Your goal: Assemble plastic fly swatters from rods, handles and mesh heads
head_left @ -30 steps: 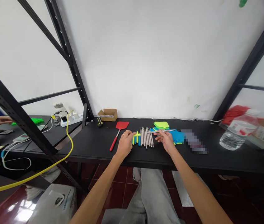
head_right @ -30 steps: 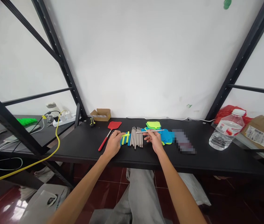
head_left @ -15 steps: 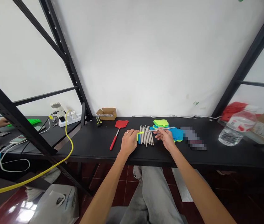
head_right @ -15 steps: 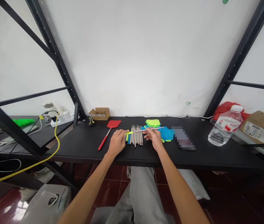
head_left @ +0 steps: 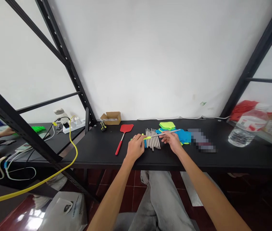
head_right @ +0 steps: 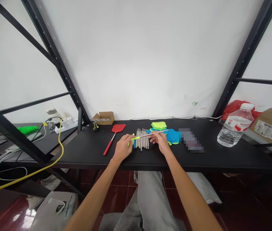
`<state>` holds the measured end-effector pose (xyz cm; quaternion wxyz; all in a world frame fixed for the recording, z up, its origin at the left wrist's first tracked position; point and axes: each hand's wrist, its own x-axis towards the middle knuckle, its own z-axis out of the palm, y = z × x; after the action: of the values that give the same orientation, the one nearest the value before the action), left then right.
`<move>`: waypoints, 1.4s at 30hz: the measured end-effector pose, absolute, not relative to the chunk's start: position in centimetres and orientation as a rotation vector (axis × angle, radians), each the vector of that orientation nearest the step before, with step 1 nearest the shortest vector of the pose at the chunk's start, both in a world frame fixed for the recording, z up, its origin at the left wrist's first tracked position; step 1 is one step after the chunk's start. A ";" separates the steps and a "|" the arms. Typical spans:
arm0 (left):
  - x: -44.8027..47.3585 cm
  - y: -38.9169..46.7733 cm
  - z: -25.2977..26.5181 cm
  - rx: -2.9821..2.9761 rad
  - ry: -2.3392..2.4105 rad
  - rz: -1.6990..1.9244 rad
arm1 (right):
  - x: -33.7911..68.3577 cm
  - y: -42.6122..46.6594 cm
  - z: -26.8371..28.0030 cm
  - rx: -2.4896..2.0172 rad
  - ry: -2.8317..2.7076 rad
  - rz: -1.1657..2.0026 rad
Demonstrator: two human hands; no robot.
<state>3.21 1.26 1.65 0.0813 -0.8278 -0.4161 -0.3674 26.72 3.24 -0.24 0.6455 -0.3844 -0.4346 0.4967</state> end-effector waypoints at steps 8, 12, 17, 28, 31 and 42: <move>3.2 1.2 1.8 -2.481 -1.242 -1.079 | 26.8 3.4 -0.4 -0.885 -1.014 1.121; 3.2 1.1 1.9 -2.482 -1.246 -1.069 | 26.8 3.5 -0.4 -0.884 -1.014 1.127; 3.2 1.0 1.9 -2.484 -1.246 -1.071 | 26.7 3.4 -0.3 -0.886 -1.019 1.126; 3.3 0.9 2.0 -2.501 -1.245 -1.070 | 26.7 3.3 -0.2 -0.891 -1.028 1.121; 3.2 0.9 2.0 -2.511 -1.248 -1.064 | 26.6 3.2 -0.2 -0.885 -1.025 1.121; 3.2 1.0 1.9 -2.543 -1.240 -1.046 | 26.7 3.2 -0.1 -0.875 -1.031 1.127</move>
<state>3.22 0.96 1.88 0.0624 -0.8414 -0.4104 -0.3461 26.68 3.16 -0.13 0.6369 -0.3833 -0.4516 0.4934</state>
